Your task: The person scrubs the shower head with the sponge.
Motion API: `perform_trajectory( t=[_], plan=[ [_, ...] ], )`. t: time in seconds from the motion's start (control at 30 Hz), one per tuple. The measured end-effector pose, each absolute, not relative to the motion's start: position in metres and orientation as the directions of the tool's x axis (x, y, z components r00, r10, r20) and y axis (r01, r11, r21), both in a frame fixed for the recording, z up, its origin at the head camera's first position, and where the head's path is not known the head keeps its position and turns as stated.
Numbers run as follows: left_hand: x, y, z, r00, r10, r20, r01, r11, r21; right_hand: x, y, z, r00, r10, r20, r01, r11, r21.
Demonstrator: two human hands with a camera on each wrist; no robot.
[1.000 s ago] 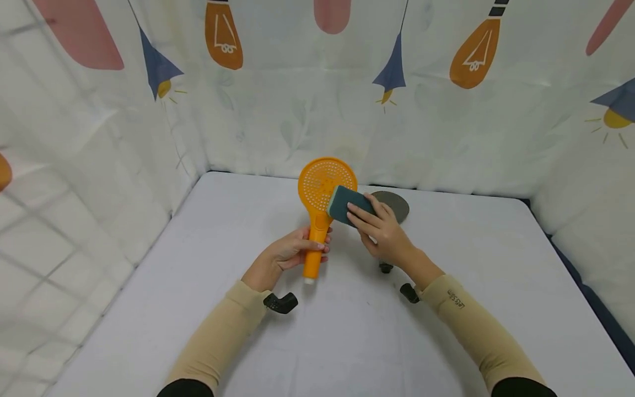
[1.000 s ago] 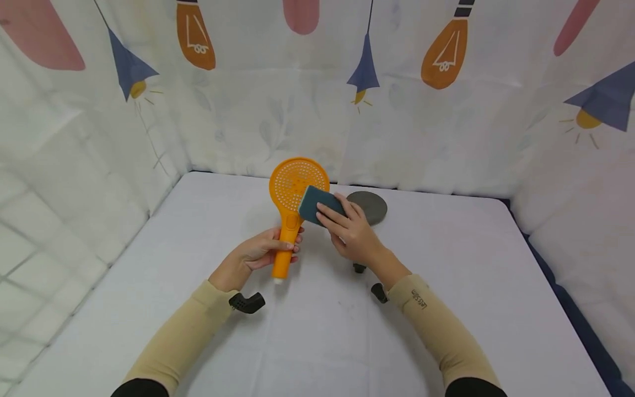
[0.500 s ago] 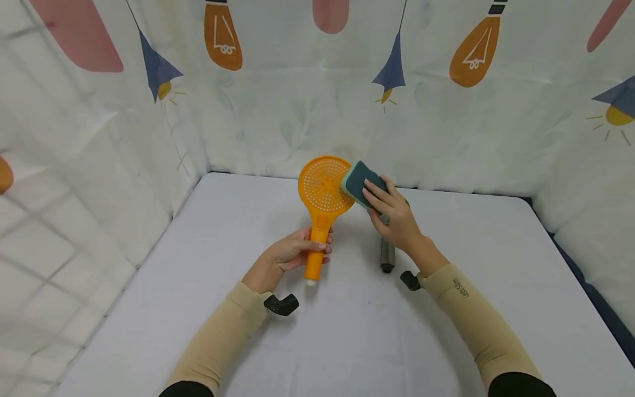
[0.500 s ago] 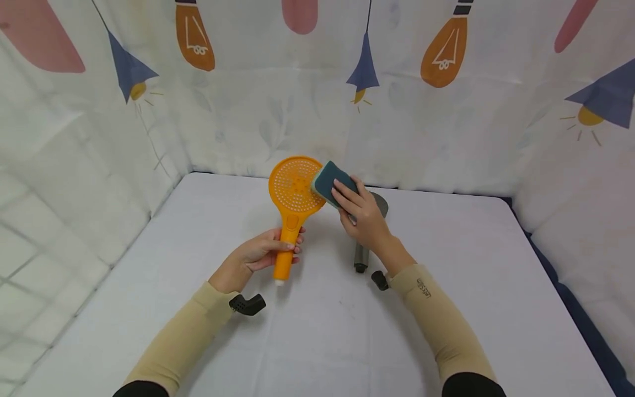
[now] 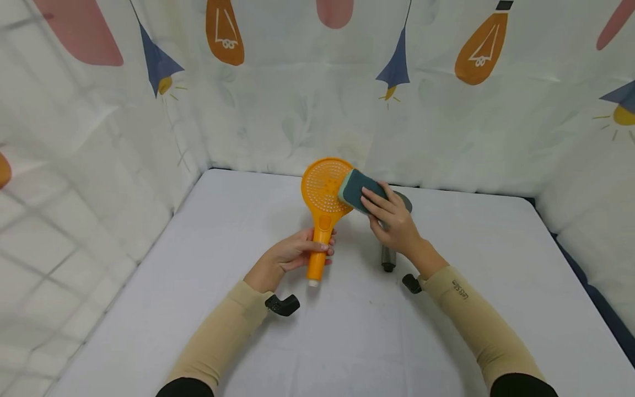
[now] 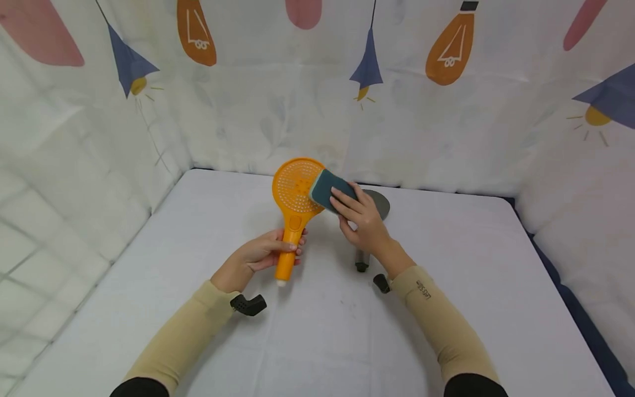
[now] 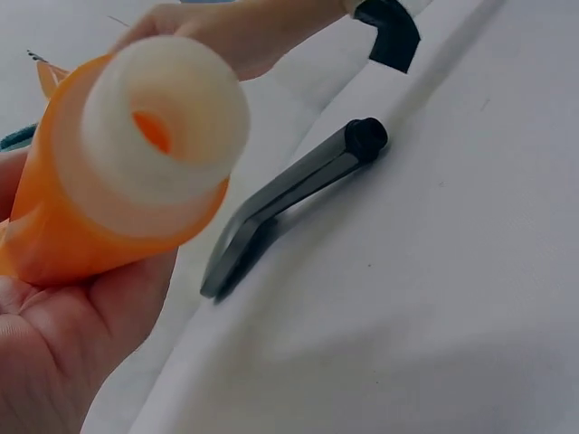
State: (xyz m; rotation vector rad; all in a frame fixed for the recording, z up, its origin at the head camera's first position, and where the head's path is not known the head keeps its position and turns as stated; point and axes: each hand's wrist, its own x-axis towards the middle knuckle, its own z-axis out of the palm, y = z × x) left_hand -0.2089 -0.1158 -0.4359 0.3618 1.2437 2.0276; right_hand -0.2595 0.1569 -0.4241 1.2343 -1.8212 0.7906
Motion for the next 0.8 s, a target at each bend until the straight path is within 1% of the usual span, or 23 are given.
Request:
perform_trajectory(
  t=[0.13,0.23,0.3,0.43,0.5,0.57,0.67,0.73,0.8],
  plan=[
    [-0.205,-0.111,-0.438,-0.668,0.734,-0.123,-0.430,-0.247,0.868,-0.275,0.154,-0.409,-0.256,-0.389,0.885,-0.926,0.361,-0.109],
    [-0.204,-0.109,-0.440,-0.652,0.750,-0.110,-0.421,-0.238,0.875,-0.278,0.149,-0.398,-0.262,-0.397,0.880,-0.921,0.374,-0.106],
    [-0.204,-0.109,-0.440,-0.656,0.747,-0.109,-0.419,-0.241,0.875,-0.275,0.145,-0.395,-0.248,-0.429,0.868,-0.924,0.375,-0.079],
    [-0.205,-0.110,-0.439,-0.675,0.730,-0.110,-0.413,-0.249,0.876,-0.264,0.140,-0.398,-0.170,-0.549,0.818,-0.943,0.332,0.027],
    [-0.205,-0.110,-0.438,-0.680,0.724,-0.114,-0.411,-0.248,0.877,-0.259,0.138,-0.401,-0.143,-0.588,0.796,-0.951,0.305,0.055],
    [-0.205,-0.109,-0.437,-0.682,0.722,-0.117,-0.413,-0.247,0.877,-0.256,0.136,-0.402,-0.147,-0.589,0.795,-0.953,0.298,0.044],
    [-0.204,-0.106,-0.435,-0.670,0.733,-0.117,-0.414,-0.238,0.878,-0.253,0.131,-0.400,-0.177,-0.558,0.811,-0.950,0.312,0.007],
    [-0.204,-0.102,-0.435,-0.655,0.747,-0.116,-0.411,-0.223,0.884,-0.249,0.125,-0.396,-0.169,-0.587,0.791,-0.946,0.322,0.037],
    [-0.203,-0.099,-0.434,-0.641,0.759,-0.115,-0.400,-0.202,0.894,-0.244,0.116,-0.392,-0.137,-0.657,0.742,-0.944,0.312,0.102]
  ],
)
